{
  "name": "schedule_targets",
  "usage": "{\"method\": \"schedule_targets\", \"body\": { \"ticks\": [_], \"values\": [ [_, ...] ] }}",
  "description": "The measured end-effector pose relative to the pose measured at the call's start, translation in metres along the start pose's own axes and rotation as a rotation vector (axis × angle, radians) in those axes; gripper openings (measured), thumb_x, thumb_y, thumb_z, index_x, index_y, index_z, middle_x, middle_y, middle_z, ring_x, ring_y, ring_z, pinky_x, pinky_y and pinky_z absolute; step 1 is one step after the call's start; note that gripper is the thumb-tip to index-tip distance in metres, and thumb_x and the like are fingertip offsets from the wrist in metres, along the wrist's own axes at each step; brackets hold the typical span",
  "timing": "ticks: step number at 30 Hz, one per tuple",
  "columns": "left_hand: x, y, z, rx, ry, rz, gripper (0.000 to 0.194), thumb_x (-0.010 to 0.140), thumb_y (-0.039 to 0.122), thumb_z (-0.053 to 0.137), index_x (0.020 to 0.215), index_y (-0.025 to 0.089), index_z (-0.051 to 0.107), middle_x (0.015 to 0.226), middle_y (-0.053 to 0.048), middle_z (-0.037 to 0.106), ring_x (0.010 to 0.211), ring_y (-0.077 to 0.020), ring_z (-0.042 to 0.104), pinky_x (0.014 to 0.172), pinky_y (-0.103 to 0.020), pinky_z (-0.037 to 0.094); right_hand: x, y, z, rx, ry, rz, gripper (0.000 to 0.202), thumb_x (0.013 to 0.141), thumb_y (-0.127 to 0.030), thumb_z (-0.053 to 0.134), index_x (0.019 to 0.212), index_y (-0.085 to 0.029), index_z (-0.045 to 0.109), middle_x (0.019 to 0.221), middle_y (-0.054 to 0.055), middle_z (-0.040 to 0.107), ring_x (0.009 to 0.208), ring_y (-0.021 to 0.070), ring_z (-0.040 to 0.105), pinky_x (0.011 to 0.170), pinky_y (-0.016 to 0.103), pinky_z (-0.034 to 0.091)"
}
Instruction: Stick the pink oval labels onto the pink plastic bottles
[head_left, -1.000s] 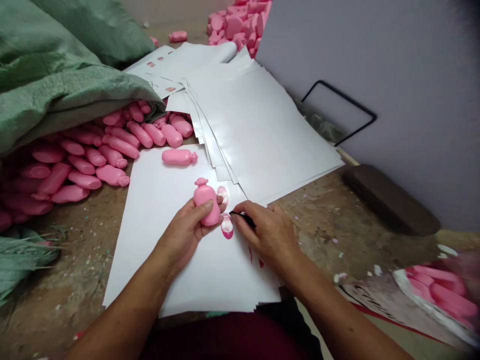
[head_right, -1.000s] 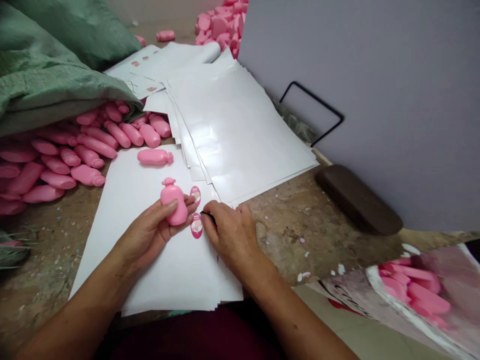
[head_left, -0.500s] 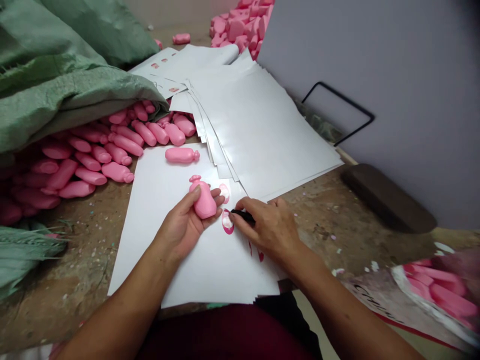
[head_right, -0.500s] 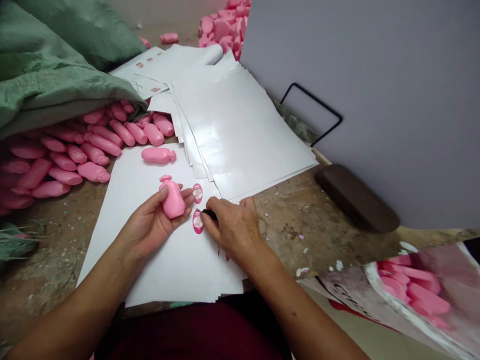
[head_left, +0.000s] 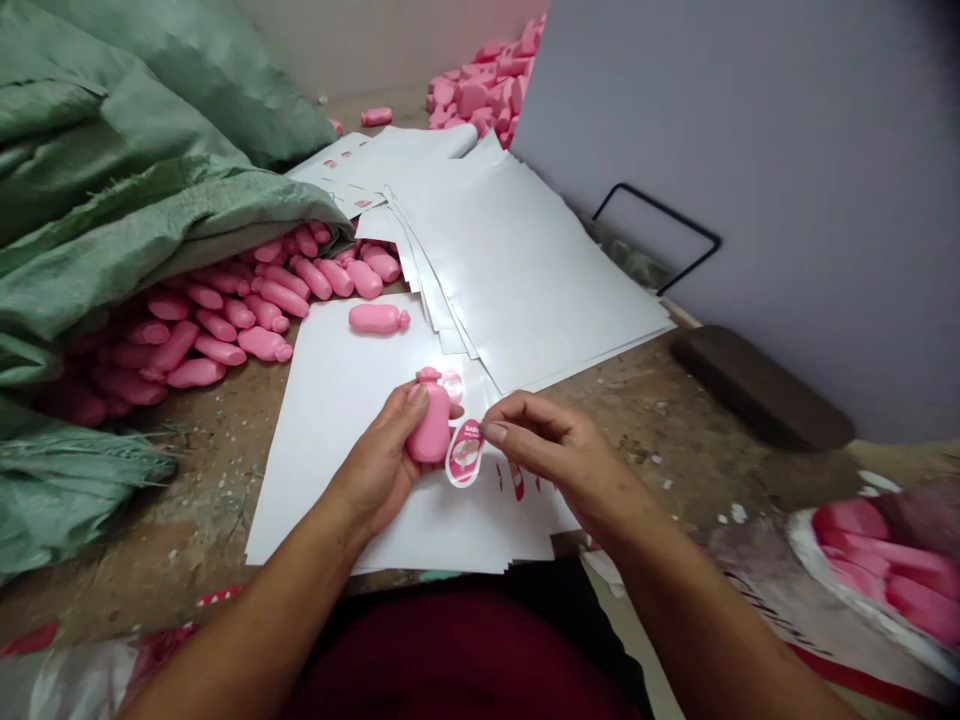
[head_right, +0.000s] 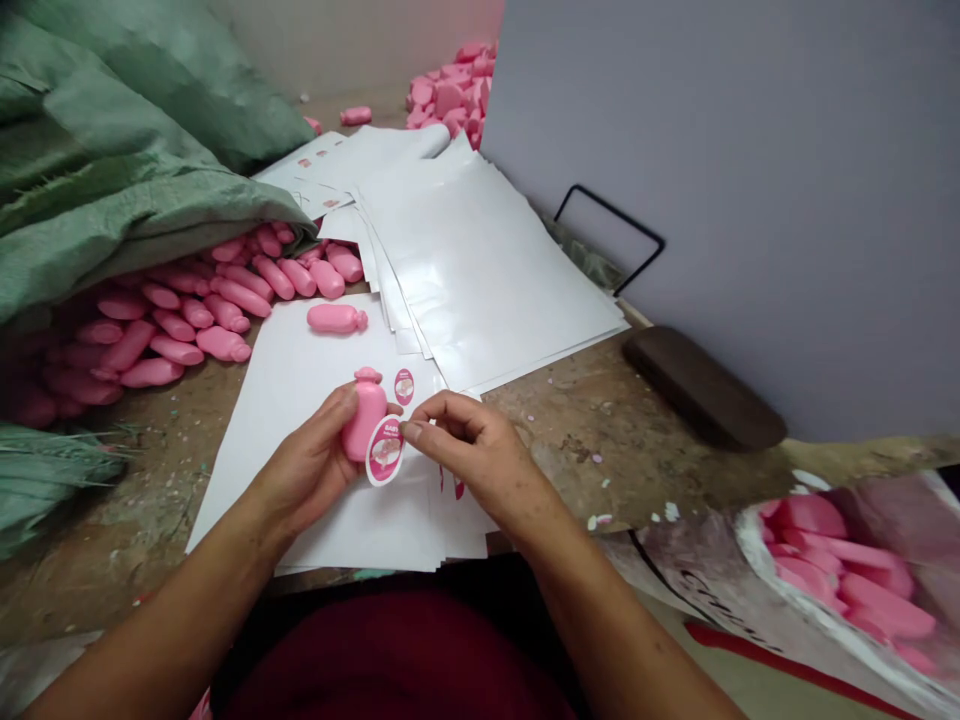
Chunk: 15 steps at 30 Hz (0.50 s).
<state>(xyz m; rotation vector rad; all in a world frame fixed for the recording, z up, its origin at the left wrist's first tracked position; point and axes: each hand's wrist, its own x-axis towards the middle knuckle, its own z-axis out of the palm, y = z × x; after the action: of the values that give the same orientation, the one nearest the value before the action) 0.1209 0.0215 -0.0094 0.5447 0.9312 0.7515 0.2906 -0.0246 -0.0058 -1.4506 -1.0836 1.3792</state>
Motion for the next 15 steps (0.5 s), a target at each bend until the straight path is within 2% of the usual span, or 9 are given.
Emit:
{"method": "schedule_targets", "body": {
  "ticks": [3, 6, 10, 15],
  "values": [
    [-0.018, -0.003, 0.002, -0.068, -0.049, -0.053, 0.036, 0.094, 0.052, 0.055, 0.112, 0.023, 0.064, 0.098, -0.005, 0.067, 0.083, -0.0146, 0.065, 0.07, -0.025, 0.053, -0.002, -0.004, 0.007, -0.018, -0.043, -0.006, 0.025, 0.079, -0.046, 0.068, 0.075, -0.022, 0.066, 0.062, -0.003, 0.053, 0.052, 0.0103, 0.043, 0.044, 0.023, 0.034],
    [-0.027, -0.008, 0.001, -0.078, -0.072, -0.059, 0.047, 0.089, 0.063, 0.056, 0.113, 0.023, 0.065, 0.104, -0.007, 0.068, 0.096, -0.0201, 0.066, 0.079, -0.03, 0.054, -0.003, -0.005, 0.013, -0.041, -0.065, -0.038, 0.022, 0.078, -0.043, 0.067, 0.071, -0.022, 0.065, 0.062, -0.003, 0.056, 0.054, 0.0108, 0.045, 0.048, 0.024, 0.035],
    [-0.031, -0.012, -0.001, -0.08, -0.057, -0.039, 0.053, 0.089, 0.067, 0.053, 0.116, 0.023, 0.064, 0.108, -0.009, 0.069, 0.106, -0.0238, 0.065, 0.087, -0.035, 0.053, -0.003, -0.003, 0.017, -0.061, -0.072, -0.032, 0.023, 0.079, -0.043, 0.066, 0.068, -0.023, 0.064, 0.059, -0.004, 0.054, 0.054, 0.011, 0.045, 0.051, 0.025, 0.036],
    [-0.033, -0.014, -0.001, -0.058, -0.056, -0.026, 0.054, 0.089, 0.068, 0.052, 0.12, 0.024, 0.061, 0.113, -0.009, 0.069, 0.105, -0.0233, 0.065, 0.085, -0.035, 0.052, -0.001, 0.001, 0.018, -0.064, -0.088, -0.02, 0.025, 0.079, -0.045, 0.064, 0.069, -0.023, 0.063, 0.06, -0.004, 0.054, 0.053, 0.0106, 0.044, 0.048, 0.024, 0.034]
  ]
}}
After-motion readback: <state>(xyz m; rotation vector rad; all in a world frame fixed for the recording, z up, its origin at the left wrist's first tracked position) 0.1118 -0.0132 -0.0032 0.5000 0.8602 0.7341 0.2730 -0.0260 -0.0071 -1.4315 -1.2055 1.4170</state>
